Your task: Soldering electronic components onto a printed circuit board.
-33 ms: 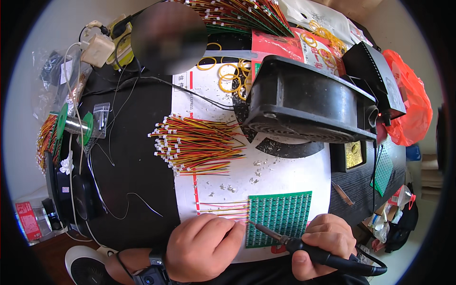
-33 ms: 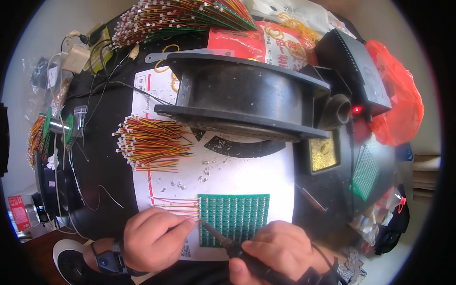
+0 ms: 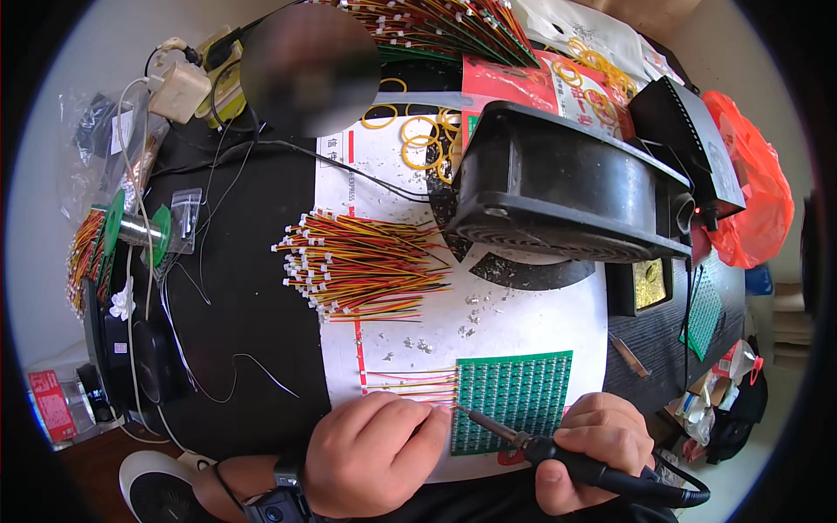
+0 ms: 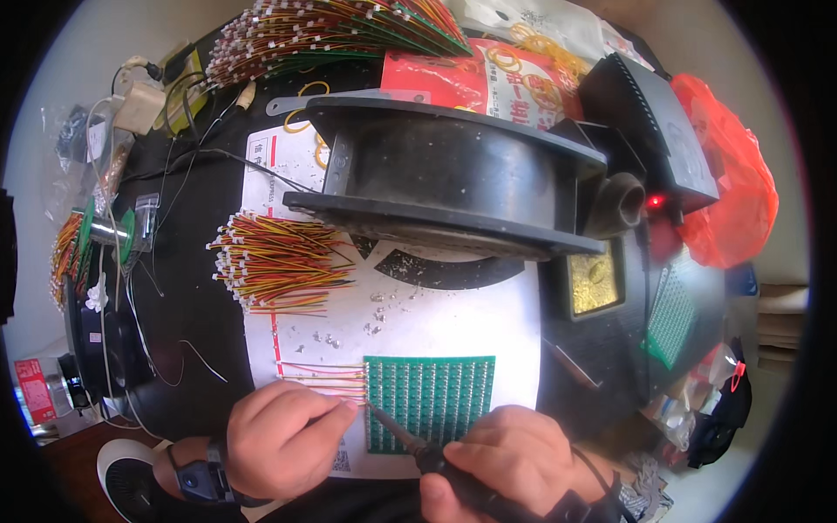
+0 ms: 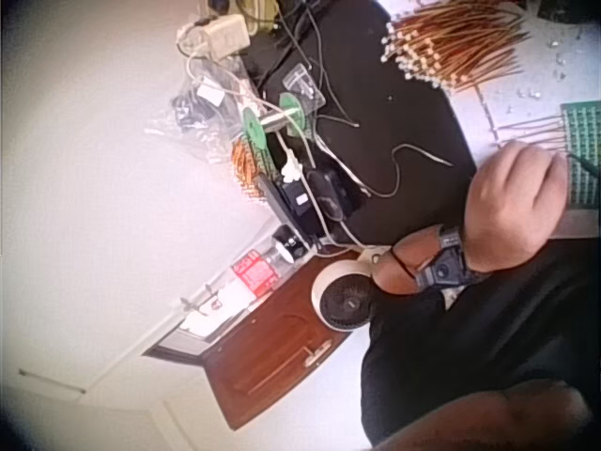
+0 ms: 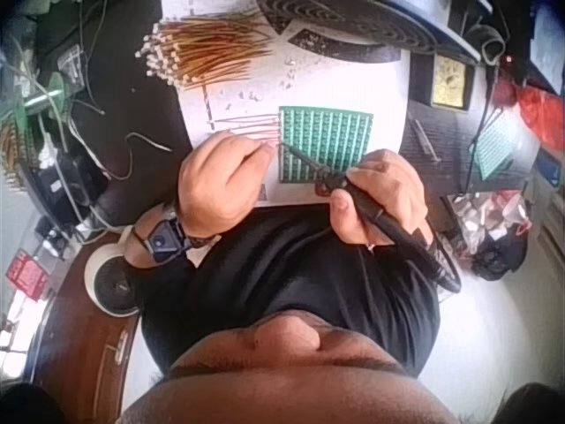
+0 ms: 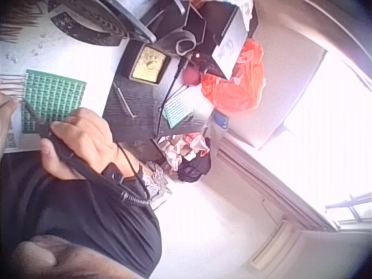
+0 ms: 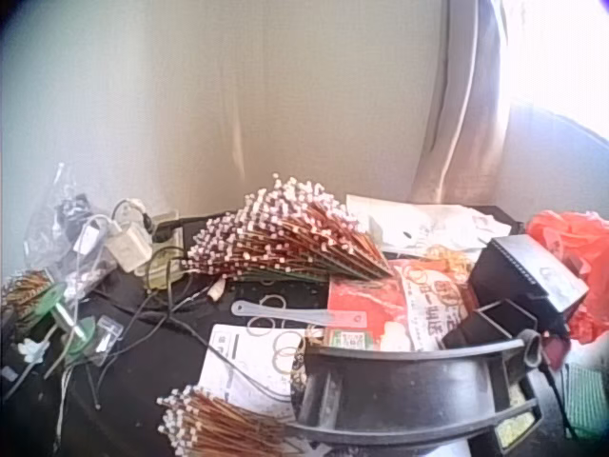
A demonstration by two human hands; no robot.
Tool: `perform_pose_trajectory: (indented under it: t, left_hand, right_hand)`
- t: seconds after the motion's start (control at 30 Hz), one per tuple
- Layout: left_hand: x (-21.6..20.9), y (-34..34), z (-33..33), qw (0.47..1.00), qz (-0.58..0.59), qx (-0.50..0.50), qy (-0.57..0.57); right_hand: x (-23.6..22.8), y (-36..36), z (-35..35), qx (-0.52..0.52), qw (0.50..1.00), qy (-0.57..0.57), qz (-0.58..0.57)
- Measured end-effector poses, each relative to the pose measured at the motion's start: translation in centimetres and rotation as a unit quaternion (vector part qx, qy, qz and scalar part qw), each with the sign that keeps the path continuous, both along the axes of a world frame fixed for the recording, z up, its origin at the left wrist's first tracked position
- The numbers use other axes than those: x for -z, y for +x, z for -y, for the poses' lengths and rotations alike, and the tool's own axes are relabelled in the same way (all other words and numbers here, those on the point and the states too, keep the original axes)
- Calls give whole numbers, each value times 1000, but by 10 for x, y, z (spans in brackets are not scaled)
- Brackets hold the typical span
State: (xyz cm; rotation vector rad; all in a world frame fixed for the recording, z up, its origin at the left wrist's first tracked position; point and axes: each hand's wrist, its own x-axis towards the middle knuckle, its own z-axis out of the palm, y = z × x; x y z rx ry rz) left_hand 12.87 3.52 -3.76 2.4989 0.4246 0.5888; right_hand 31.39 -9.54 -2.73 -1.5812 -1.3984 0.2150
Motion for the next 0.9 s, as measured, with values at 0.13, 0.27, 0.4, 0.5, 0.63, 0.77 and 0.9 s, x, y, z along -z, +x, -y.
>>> perform_pose_trajectory:
  t: [0.13,0.27,0.4,0.5,0.63,0.77,0.9]
  left_hand:
    - [6,-4,1,1000,-1,0,-10]
    - [-2,2,-1,1000,-2,8,2]
    - [-4,3,-1,1000,-1,10,4]
    - [-3,2,-2,1000,-4,11,5]
    - [-3,1,-2,1000,-8,8,7]
    - [-6,4,-2,1000,-12,14,-1]
    - [-5,6,0,1000,5,9,-8]
  right_hand:
    - [-5,-3,-5,7,1000,-7,12]
    - [-4,-2,-6,2,1000,-6,10]
    - [-5,-3,-6,11,1000,0,13]
    - [5,-5,-8,-16,998,58,-34]
    - [17,-7,-11,-79,982,120,-120]
    - [11,-4,-8,-83,986,106,-103]
    - [5,-2,-5,-49,995,71,-53]
